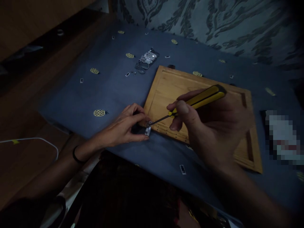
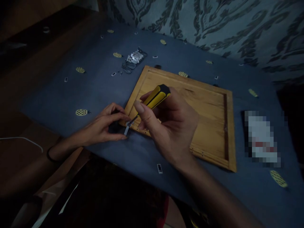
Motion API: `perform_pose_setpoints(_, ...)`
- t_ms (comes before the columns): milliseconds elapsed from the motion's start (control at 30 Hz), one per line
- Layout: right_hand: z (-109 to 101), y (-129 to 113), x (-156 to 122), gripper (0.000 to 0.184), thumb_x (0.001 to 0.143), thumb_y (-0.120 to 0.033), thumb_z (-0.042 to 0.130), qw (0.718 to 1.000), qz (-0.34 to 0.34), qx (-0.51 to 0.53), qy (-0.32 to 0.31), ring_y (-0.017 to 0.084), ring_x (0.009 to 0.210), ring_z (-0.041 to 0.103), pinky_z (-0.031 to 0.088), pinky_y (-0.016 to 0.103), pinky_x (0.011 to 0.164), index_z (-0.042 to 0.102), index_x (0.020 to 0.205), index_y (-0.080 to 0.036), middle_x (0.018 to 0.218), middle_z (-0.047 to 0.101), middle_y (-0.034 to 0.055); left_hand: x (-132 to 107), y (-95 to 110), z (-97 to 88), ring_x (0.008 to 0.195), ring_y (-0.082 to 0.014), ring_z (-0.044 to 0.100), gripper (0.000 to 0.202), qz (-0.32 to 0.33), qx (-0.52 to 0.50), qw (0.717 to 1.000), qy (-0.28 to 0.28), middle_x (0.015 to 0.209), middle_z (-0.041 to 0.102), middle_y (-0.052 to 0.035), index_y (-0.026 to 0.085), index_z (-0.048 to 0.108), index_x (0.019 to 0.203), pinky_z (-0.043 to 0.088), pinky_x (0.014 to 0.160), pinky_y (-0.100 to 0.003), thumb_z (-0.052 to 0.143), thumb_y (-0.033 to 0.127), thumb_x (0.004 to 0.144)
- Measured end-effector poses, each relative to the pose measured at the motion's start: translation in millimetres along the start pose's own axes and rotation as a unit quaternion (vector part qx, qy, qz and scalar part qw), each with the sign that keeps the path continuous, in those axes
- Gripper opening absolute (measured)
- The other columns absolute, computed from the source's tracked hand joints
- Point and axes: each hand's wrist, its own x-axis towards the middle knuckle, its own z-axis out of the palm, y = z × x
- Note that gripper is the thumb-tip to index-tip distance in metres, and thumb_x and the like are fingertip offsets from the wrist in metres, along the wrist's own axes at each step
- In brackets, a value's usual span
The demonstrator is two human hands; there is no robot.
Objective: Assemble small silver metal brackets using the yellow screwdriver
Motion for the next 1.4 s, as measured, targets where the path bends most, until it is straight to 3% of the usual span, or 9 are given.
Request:
perform_pose_setpoints(167,-2,4,-5,0.009,0.089,-0.028,0.083,1.0,0.006,0.004,-0.009,0.009,0.043,0.062,0.052,0.025,0.041,0.074,0.089,-0.027,0.083,0.074,-0.0026,0,0,-0.1,0.119,-0.026,0.056,0.043,-0.003,-0.001,1.0,-0.001,0.124,0.056,-0.0087,0.022,0.072,0.125,0.052,0.107,-0.04,0.083,0.038,0.088)
perform_pose_setpoints(367,-1,2,-4,0.017,0.086,-0.036,0.086,1.0,0.025,0.007,-0.007,0.009,0.043,0.062,0.054,0.025,0.04,0.073,0.086,-0.024,0.081,0.074,-0.0022,0,0,0.0,0.119,-0.0261,0.057,0.041,-0.002,-0.008,1.0,0.001,0.125,0.056,-0.0086,0.023,0.072,0.124,0.053,0.106,-0.041,0.082,0.039,0.088)
perform_pose_setpoints(900,1,4,-4,0.02,0.085,-0.04,0.087,0.999,0.036,-0.012,-0.013,0.009,0.047,0.065,0.058,0.023,0.043,0.074,0.086,-0.025,0.082,0.075,-0.0023,0,-2,1.6,0.12,-0.0268,0.056,0.04,0.001,-0.002,1.0,0.004,0.125,0.056,-0.0087,0.024,0.071,0.124,0.051,0.108,-0.043,0.082,0.037,0.088)
perform_pose_setpoints(1033,-2,0,-5,0.021,0.087,-0.043,0.085,0.998,0.044,-0.024,-0.039,0.01,0.051,0.067,0.06,0.024,0.048,0.073,0.088,-0.026,0.084,0.075,-0.0022,0,-3,1.9,0.122,-0.027,0.056,0.042,-0.002,0.006,1.0,0.004,0.126,0.056,-0.0081,0.024,0.071,0.125,0.051,0.109,-0.044,0.083,0.037,0.087)
perform_pose_setpoints(1200,-9,-9,-2,0.022,0.097,-0.046,0.073,0.993,0.048,-0.004,-0.112,0.011,0.057,0.071,0.065,0.028,0.058,0.075,0.105,-0.027,0.088,0.075,-0.0021,0,-1,0.3,0.12,-0.0265,0.056,0.043,-0.001,0.006,1.0,-0.002,0.126,0.056,-0.0087,0.022,0.071,0.125,0.05,0.108,-0.042,0.083,0.039,0.087)
perform_pose_setpoints(1400,-4,-6,0,0.025,0.087,-0.042,0.085,0.998,0.01,-0.022,-0.053,0.008,0.045,0.062,0.053,0.023,0.041,0.07,0.078,-0.025,0.081,0.076,-0.0031,1,1,-0.1,0.12,-0.0268,0.056,0.04,0.002,0.004,1.0,-0.002,0.123,0.056,-0.0088,0.02,0.072,0.123,0.05,0.108,-0.042,0.083,0.034,0.087)
